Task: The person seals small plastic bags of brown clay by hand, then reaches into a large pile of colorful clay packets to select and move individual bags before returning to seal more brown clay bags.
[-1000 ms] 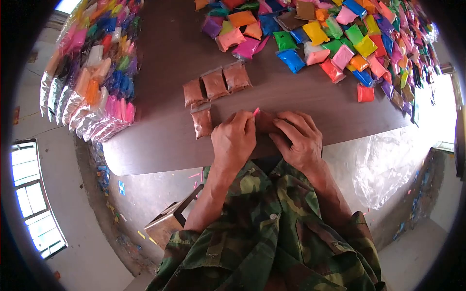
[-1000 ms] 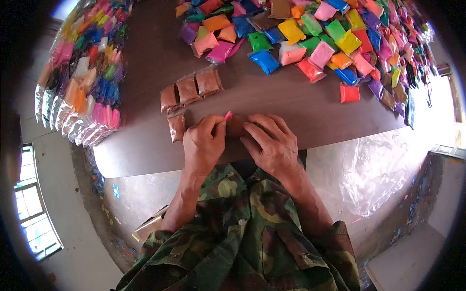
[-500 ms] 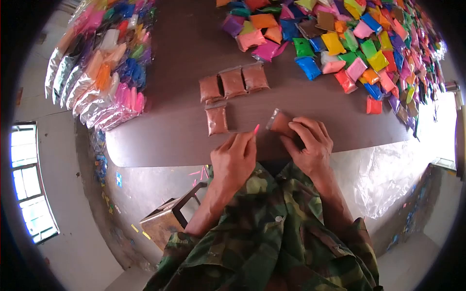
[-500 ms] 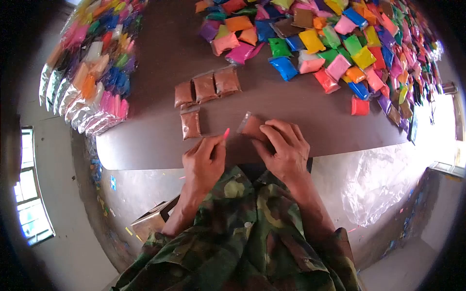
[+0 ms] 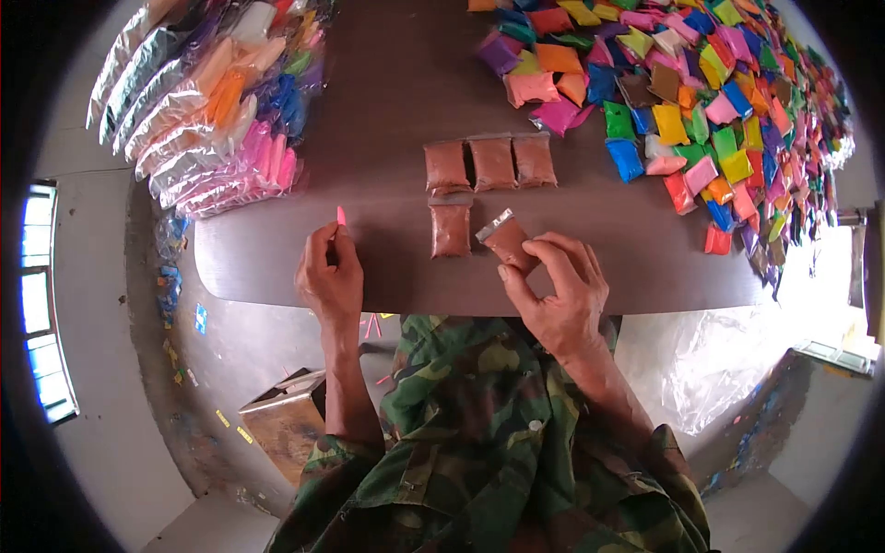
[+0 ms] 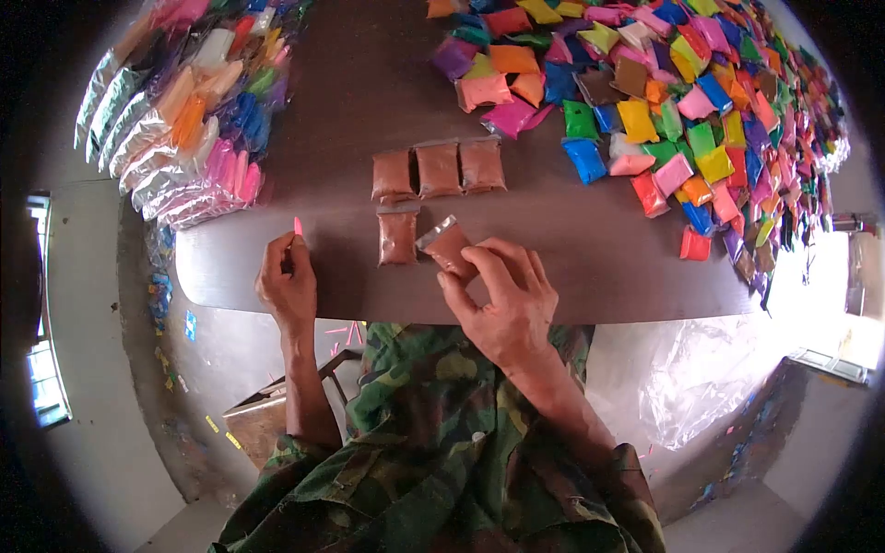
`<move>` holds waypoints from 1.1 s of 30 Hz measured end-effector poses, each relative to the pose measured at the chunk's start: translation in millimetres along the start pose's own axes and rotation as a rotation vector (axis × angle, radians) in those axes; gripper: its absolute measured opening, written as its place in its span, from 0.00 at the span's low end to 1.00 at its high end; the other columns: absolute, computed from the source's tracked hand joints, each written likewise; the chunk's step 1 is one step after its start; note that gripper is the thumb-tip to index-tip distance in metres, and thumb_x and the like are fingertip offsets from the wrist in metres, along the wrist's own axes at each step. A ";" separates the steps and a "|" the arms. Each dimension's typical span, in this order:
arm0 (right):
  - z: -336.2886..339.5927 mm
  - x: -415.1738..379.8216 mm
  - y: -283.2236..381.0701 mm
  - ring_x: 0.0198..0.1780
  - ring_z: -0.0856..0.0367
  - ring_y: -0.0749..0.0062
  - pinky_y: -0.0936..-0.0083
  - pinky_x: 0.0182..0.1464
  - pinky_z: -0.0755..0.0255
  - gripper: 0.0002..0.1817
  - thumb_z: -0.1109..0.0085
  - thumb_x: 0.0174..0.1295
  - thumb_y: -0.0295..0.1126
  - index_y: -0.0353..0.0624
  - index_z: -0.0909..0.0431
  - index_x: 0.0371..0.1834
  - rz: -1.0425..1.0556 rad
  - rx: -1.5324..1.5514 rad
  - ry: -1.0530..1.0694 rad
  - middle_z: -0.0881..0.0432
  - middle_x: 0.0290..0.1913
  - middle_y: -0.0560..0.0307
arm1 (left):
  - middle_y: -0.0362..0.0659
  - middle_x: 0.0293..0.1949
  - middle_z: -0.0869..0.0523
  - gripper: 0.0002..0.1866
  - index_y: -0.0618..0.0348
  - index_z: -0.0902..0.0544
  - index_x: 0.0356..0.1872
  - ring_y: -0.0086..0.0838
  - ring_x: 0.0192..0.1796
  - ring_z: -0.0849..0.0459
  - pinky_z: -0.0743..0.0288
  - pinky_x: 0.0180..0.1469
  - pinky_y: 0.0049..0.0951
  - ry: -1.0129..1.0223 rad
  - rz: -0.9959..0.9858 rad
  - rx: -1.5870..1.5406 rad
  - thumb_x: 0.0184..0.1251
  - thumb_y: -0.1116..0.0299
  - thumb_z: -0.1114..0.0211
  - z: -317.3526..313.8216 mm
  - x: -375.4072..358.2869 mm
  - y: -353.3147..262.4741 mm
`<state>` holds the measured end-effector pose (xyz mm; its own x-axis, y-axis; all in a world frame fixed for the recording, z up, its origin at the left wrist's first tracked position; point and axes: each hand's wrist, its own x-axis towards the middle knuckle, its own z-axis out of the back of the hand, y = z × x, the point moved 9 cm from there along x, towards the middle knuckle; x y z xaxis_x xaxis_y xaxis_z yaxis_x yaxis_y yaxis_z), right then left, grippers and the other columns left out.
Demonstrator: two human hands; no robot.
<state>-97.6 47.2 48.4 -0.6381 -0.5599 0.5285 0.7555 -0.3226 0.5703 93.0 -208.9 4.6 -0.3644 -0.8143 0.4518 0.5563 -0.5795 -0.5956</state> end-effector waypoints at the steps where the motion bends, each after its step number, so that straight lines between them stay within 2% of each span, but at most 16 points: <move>1: -5.6 3.2 6.4 0.45 0.13 0.57 0.62 0.43 0.16 0.21 0.16 0.50 0.32 0.47 0.13 0.47 0.007 0.008 -0.007 0.14 0.49 0.58 | 0.47 0.32 0.10 0.04 0.59 0.12 0.45 0.31 0.31 0.12 0.20 0.37 0.33 -0.011 -0.022 -0.009 0.73 0.75 0.29 0.0 -0.1 0.0; 3: -18.3 7.7 17.7 0.45 0.13 0.57 0.63 0.42 0.16 0.22 0.15 0.48 0.33 0.48 0.13 0.47 0.039 0.007 -0.024 0.14 0.48 0.58 | 0.48 0.35 0.10 0.04 0.58 0.12 0.45 0.37 0.32 0.11 0.19 0.37 0.35 -0.036 -0.066 -0.019 0.72 0.76 0.30 0.8 -1.8 -1.7; 9: -48.6 17.8 39.3 0.42 0.13 0.60 0.63 0.38 0.16 0.24 0.12 0.46 0.35 0.49 0.15 0.45 0.069 -0.074 -0.054 0.17 0.46 0.59 | 0.49 0.36 0.10 0.06 0.60 0.12 0.46 0.41 0.35 0.10 0.18 0.38 0.37 0.004 0.008 -0.117 0.71 0.78 0.30 3.5 -0.6 1.5; 12: -56.2 19.8 42.2 0.41 0.14 0.62 0.64 0.36 0.17 0.26 0.11 0.45 0.40 0.49 0.15 0.45 0.069 -0.078 -0.040 0.18 0.47 0.60 | 0.47 0.34 0.10 0.05 0.61 0.12 0.46 0.30 0.32 0.12 0.20 0.39 0.30 -0.026 -0.042 -0.123 0.73 0.76 0.29 4.3 -1.5 3.4; 15: -63.8 15.8 41.8 0.40 0.14 0.63 0.65 0.35 0.16 0.28 0.10 0.45 0.45 0.48 0.15 0.45 0.019 -0.046 0.020 0.20 0.49 0.60 | 0.47 0.33 0.11 0.05 0.61 0.12 0.46 0.29 0.32 0.13 0.20 0.39 0.29 -0.014 -0.034 -0.131 0.73 0.77 0.29 3.2 -1.2 2.9; 18: -67.7 10.1 41.6 0.41 0.13 0.64 0.66 0.36 0.15 0.30 0.10 0.45 0.47 0.47 0.16 0.46 0.054 -0.037 0.022 0.21 0.50 0.60 | 0.47 0.33 0.11 0.05 0.62 0.12 0.46 0.29 0.32 0.13 0.21 0.38 0.29 -0.009 -0.030 -0.149 0.73 0.77 0.29 2.5 -1.2 3.5; 27: -74.7 8.2 45.2 0.41 0.13 0.68 0.69 0.37 0.14 0.26 0.10 0.46 0.36 0.44 0.15 0.46 0.020 0.020 0.046 0.21 0.52 0.58 | 0.48 0.32 0.12 0.05 0.62 0.12 0.45 0.31 0.31 0.14 0.22 0.37 0.29 0.007 0.002 -0.210 0.72 0.79 0.29 7.2 1.9 -0.1; 33: -73.8 14.7 50.6 0.41 0.14 0.66 0.69 0.37 0.15 0.27 0.11 0.46 0.35 0.43 0.15 0.48 0.127 -0.004 0.055 0.21 0.52 0.58 | 0.48 0.32 0.12 0.04 0.62 0.12 0.44 0.32 0.31 0.13 0.21 0.37 0.30 0.007 -0.011 -0.197 0.72 0.79 0.29 5.2 -0.2 4.2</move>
<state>-57.8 -33.6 38.6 -0.5286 -0.6372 0.5608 0.8301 -0.2499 0.4985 99.3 -211.0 5.4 -0.3756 -0.8075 0.4549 0.3955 -0.5836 -0.7093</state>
